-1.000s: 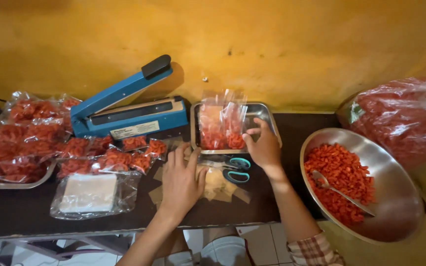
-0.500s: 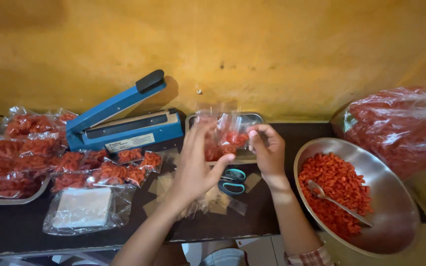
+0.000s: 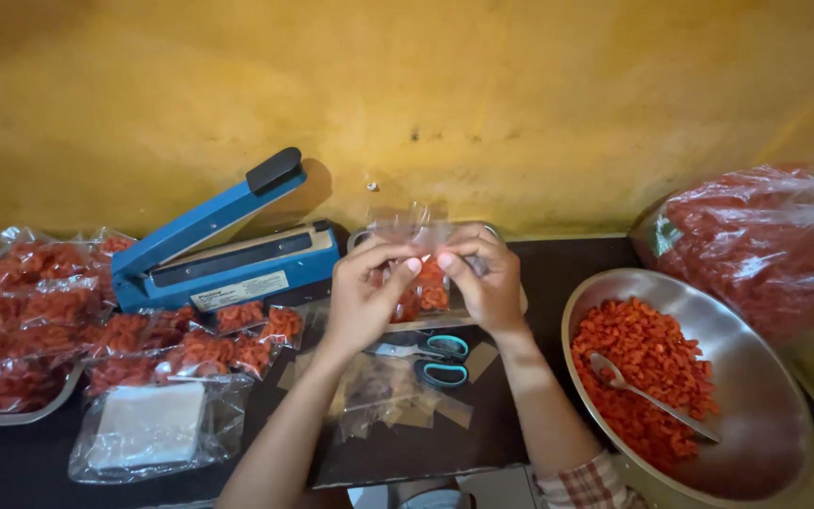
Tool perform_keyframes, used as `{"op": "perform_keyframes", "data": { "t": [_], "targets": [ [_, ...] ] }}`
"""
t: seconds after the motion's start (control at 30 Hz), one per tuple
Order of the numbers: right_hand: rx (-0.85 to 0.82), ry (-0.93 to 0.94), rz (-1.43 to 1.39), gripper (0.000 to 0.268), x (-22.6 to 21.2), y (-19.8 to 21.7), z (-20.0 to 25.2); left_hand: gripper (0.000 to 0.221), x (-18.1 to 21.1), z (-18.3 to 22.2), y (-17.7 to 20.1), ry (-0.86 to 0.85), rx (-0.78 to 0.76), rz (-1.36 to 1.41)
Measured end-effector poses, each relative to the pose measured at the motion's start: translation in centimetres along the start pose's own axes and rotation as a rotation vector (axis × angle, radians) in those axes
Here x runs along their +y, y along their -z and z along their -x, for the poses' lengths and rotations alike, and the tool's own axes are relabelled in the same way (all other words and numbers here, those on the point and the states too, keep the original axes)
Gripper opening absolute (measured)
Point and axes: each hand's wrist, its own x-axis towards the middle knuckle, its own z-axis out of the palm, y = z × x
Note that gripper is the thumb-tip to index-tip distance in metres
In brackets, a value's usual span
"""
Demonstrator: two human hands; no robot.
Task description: The person scoops red dried goji berries from a metal bowl into small clear plastic bags using a spoon. They then place the filled bags into a metal tray. The process is repeated multiple times.
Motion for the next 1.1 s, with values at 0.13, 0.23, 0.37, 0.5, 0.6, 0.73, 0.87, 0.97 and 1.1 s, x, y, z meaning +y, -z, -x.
{"op": "perform_keyframes", "data": {
  "t": [0.13,0.23,0.37,0.5,0.6,0.73,0.87,0.97,1.1],
  "targets": [
    [0.017,0.008,0.033,0.006,-0.7,-0.7,0.4,0.008,0.8,0.8,-0.5,0.123,0.048,0.0],
    [-0.003,-0.032,-0.065,0.008,-0.3,-0.6,1.3,0.012,2.0,1.0,-0.5,0.144,0.036,0.033],
    [-0.018,-0.145,-0.178,0.009,-1.8,-0.5,1.4,0.009,1.5,1.5,-0.5,0.063,0.005,0.078],
    [-0.129,-0.303,-0.208,0.018,-1.3,0.1,2.0,0.008,1.3,1.9,-0.4,0.194,0.056,0.197],
    [-0.168,-0.365,-0.238,0.016,-0.5,0.2,2.5,0.009,0.6,2.3,-0.1,0.118,0.075,0.17],
    [-0.16,-0.452,-0.342,0.019,-0.2,0.0,2.7,0.009,0.7,2.3,-0.1,0.073,0.07,0.188],
    [-0.187,-0.431,-0.314,0.021,-0.6,0.1,2.6,0.01,0.7,2.4,-0.3,0.185,0.054,0.231],
    [-0.213,-0.403,-0.286,0.022,-0.5,0.1,2.7,0.01,1.0,2.5,-0.5,0.189,0.049,0.29],
    [-0.229,-0.328,-0.185,0.017,-1.0,-0.3,2.0,0.008,0.3,2.9,-0.5,0.144,0.049,0.28]
  ]
}}
